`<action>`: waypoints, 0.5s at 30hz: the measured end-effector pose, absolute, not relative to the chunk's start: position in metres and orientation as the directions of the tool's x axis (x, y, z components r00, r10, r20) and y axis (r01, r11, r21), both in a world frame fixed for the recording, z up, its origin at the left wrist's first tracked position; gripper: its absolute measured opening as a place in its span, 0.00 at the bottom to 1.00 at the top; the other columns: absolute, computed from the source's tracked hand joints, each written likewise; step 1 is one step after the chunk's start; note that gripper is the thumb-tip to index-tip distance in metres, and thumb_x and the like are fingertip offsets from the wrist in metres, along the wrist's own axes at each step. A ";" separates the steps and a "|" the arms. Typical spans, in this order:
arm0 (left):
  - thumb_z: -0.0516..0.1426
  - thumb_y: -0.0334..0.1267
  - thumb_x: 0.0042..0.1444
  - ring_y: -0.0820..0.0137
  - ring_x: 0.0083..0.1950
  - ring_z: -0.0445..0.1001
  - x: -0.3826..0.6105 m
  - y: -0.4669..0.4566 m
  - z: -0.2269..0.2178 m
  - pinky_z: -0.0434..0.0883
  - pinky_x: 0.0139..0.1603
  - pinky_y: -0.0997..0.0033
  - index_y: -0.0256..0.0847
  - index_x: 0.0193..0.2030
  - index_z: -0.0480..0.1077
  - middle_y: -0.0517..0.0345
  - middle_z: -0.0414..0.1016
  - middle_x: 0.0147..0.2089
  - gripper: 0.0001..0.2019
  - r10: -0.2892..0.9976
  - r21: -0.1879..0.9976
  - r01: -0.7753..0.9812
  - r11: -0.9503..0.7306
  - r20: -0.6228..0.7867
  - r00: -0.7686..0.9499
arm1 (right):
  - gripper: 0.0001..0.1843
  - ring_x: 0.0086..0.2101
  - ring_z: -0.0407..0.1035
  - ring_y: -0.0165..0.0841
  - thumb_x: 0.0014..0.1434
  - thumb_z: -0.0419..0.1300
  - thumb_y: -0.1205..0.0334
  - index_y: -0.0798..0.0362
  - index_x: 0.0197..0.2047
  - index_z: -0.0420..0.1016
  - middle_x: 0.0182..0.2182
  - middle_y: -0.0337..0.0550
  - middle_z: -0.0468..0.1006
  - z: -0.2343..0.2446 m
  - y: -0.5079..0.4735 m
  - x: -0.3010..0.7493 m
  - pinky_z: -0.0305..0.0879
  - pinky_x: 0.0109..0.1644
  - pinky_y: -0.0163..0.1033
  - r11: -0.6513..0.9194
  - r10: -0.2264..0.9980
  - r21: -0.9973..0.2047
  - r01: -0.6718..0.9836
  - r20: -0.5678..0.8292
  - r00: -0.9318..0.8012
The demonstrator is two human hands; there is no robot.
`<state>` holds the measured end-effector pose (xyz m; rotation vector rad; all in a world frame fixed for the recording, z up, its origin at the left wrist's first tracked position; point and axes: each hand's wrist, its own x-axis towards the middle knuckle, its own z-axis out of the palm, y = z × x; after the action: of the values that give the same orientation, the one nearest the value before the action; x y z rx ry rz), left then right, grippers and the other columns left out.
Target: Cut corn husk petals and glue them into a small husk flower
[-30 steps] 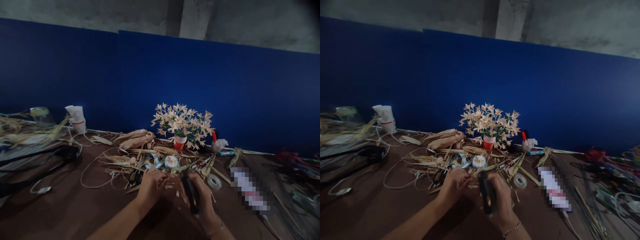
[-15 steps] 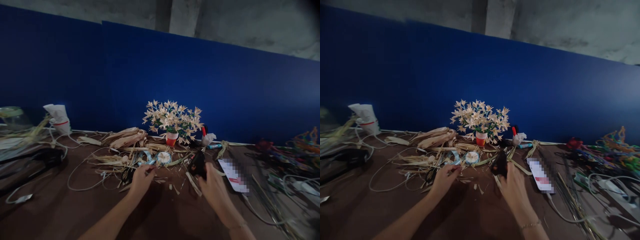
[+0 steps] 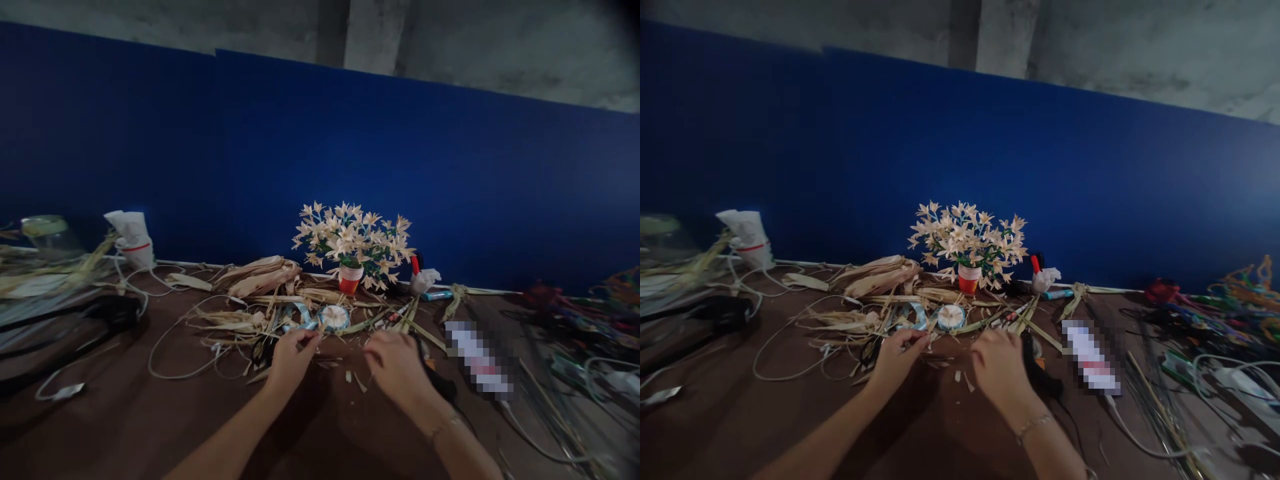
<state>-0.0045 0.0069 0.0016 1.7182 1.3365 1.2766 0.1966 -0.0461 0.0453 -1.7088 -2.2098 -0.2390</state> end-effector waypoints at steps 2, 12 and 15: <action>0.55 0.43 0.47 0.66 0.32 0.72 -0.005 0.007 0.001 0.66 0.36 0.69 0.38 0.27 0.75 0.55 0.76 0.28 0.11 0.947 0.886 0.347 -0.307 0.319 0.021 | 0.08 0.36 0.66 0.38 0.51 0.54 0.70 0.49 0.27 0.74 0.29 0.42 0.75 0.039 -0.034 0.173 0.54 0.41 0.45 0.398 0.886 -0.116 0.910 0.307 -0.348; 0.55 0.41 0.48 0.65 0.35 0.72 -0.007 0.009 -0.002 0.66 0.39 0.68 0.39 0.28 0.74 0.54 0.76 0.30 0.10 0.932 0.877 0.339 -0.341 0.362 0.003 | 0.07 0.35 0.66 0.37 0.50 0.52 0.72 0.55 0.28 0.70 0.30 0.46 0.74 0.008 -0.016 0.149 0.57 0.40 0.41 0.332 0.932 -0.436 0.836 0.290 -0.219; 0.55 0.39 0.49 0.66 0.35 0.71 -0.005 0.006 0.001 0.67 0.38 0.68 0.39 0.29 0.73 0.54 0.75 0.30 0.08 0.911 0.863 0.307 -0.400 0.411 0.031 | 0.05 0.29 0.65 0.32 0.52 0.53 0.66 0.55 0.27 0.68 0.25 0.41 0.72 0.008 -0.014 0.152 0.59 0.35 0.36 0.260 0.966 -0.822 0.507 0.223 -0.132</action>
<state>-0.0050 0.0057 0.0012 1.7501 1.2371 1.3838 0.1517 -0.0136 0.0079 -1.3529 -1.7597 0.7513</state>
